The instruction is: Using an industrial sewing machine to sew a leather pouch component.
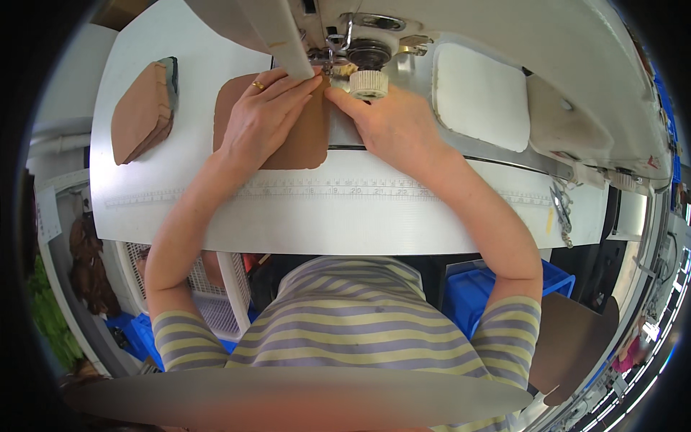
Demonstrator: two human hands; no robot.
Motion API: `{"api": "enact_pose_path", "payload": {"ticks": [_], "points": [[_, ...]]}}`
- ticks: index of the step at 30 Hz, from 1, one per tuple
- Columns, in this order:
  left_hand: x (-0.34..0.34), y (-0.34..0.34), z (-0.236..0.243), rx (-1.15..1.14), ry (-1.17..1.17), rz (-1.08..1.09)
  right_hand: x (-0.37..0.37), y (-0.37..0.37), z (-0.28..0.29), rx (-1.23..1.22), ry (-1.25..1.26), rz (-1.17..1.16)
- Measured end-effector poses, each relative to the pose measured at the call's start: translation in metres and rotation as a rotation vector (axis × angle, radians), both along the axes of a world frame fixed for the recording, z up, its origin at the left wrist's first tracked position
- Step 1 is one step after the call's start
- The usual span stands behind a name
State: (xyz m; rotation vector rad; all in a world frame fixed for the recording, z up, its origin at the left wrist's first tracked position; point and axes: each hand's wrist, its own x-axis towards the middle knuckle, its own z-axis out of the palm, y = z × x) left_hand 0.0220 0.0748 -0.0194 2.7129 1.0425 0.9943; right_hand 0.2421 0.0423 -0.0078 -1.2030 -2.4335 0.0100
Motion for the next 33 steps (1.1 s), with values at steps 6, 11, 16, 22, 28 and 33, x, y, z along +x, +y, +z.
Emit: {"api": "enact_pose_path", "payload": {"ticks": [6,11,16,22,28,33], "points": [[-0.001,0.001,0.001,0.000,0.009,0.007,0.000,0.002,0.000,-0.029,0.016,-0.021],[-0.018,-0.016,0.028,-0.049,0.118,-0.084,0.003,-0.001,0.000,-0.027,0.027,0.015],[-0.033,-0.053,0.049,-0.232,0.159,-0.221,0.007,-0.005,0.000,-0.042,0.119,0.027],[-0.031,-0.054,0.032,-0.153,0.125,-0.171,0.010,-0.023,0.009,-0.114,0.112,0.041],[-0.027,-0.057,0.027,-0.233,-0.005,-0.137,0.005,-0.039,0.007,-0.004,0.083,0.219],[-0.018,-0.066,0.032,-0.278,-0.014,-0.080,0.000,-0.038,0.005,0.000,0.131,0.212]]}}
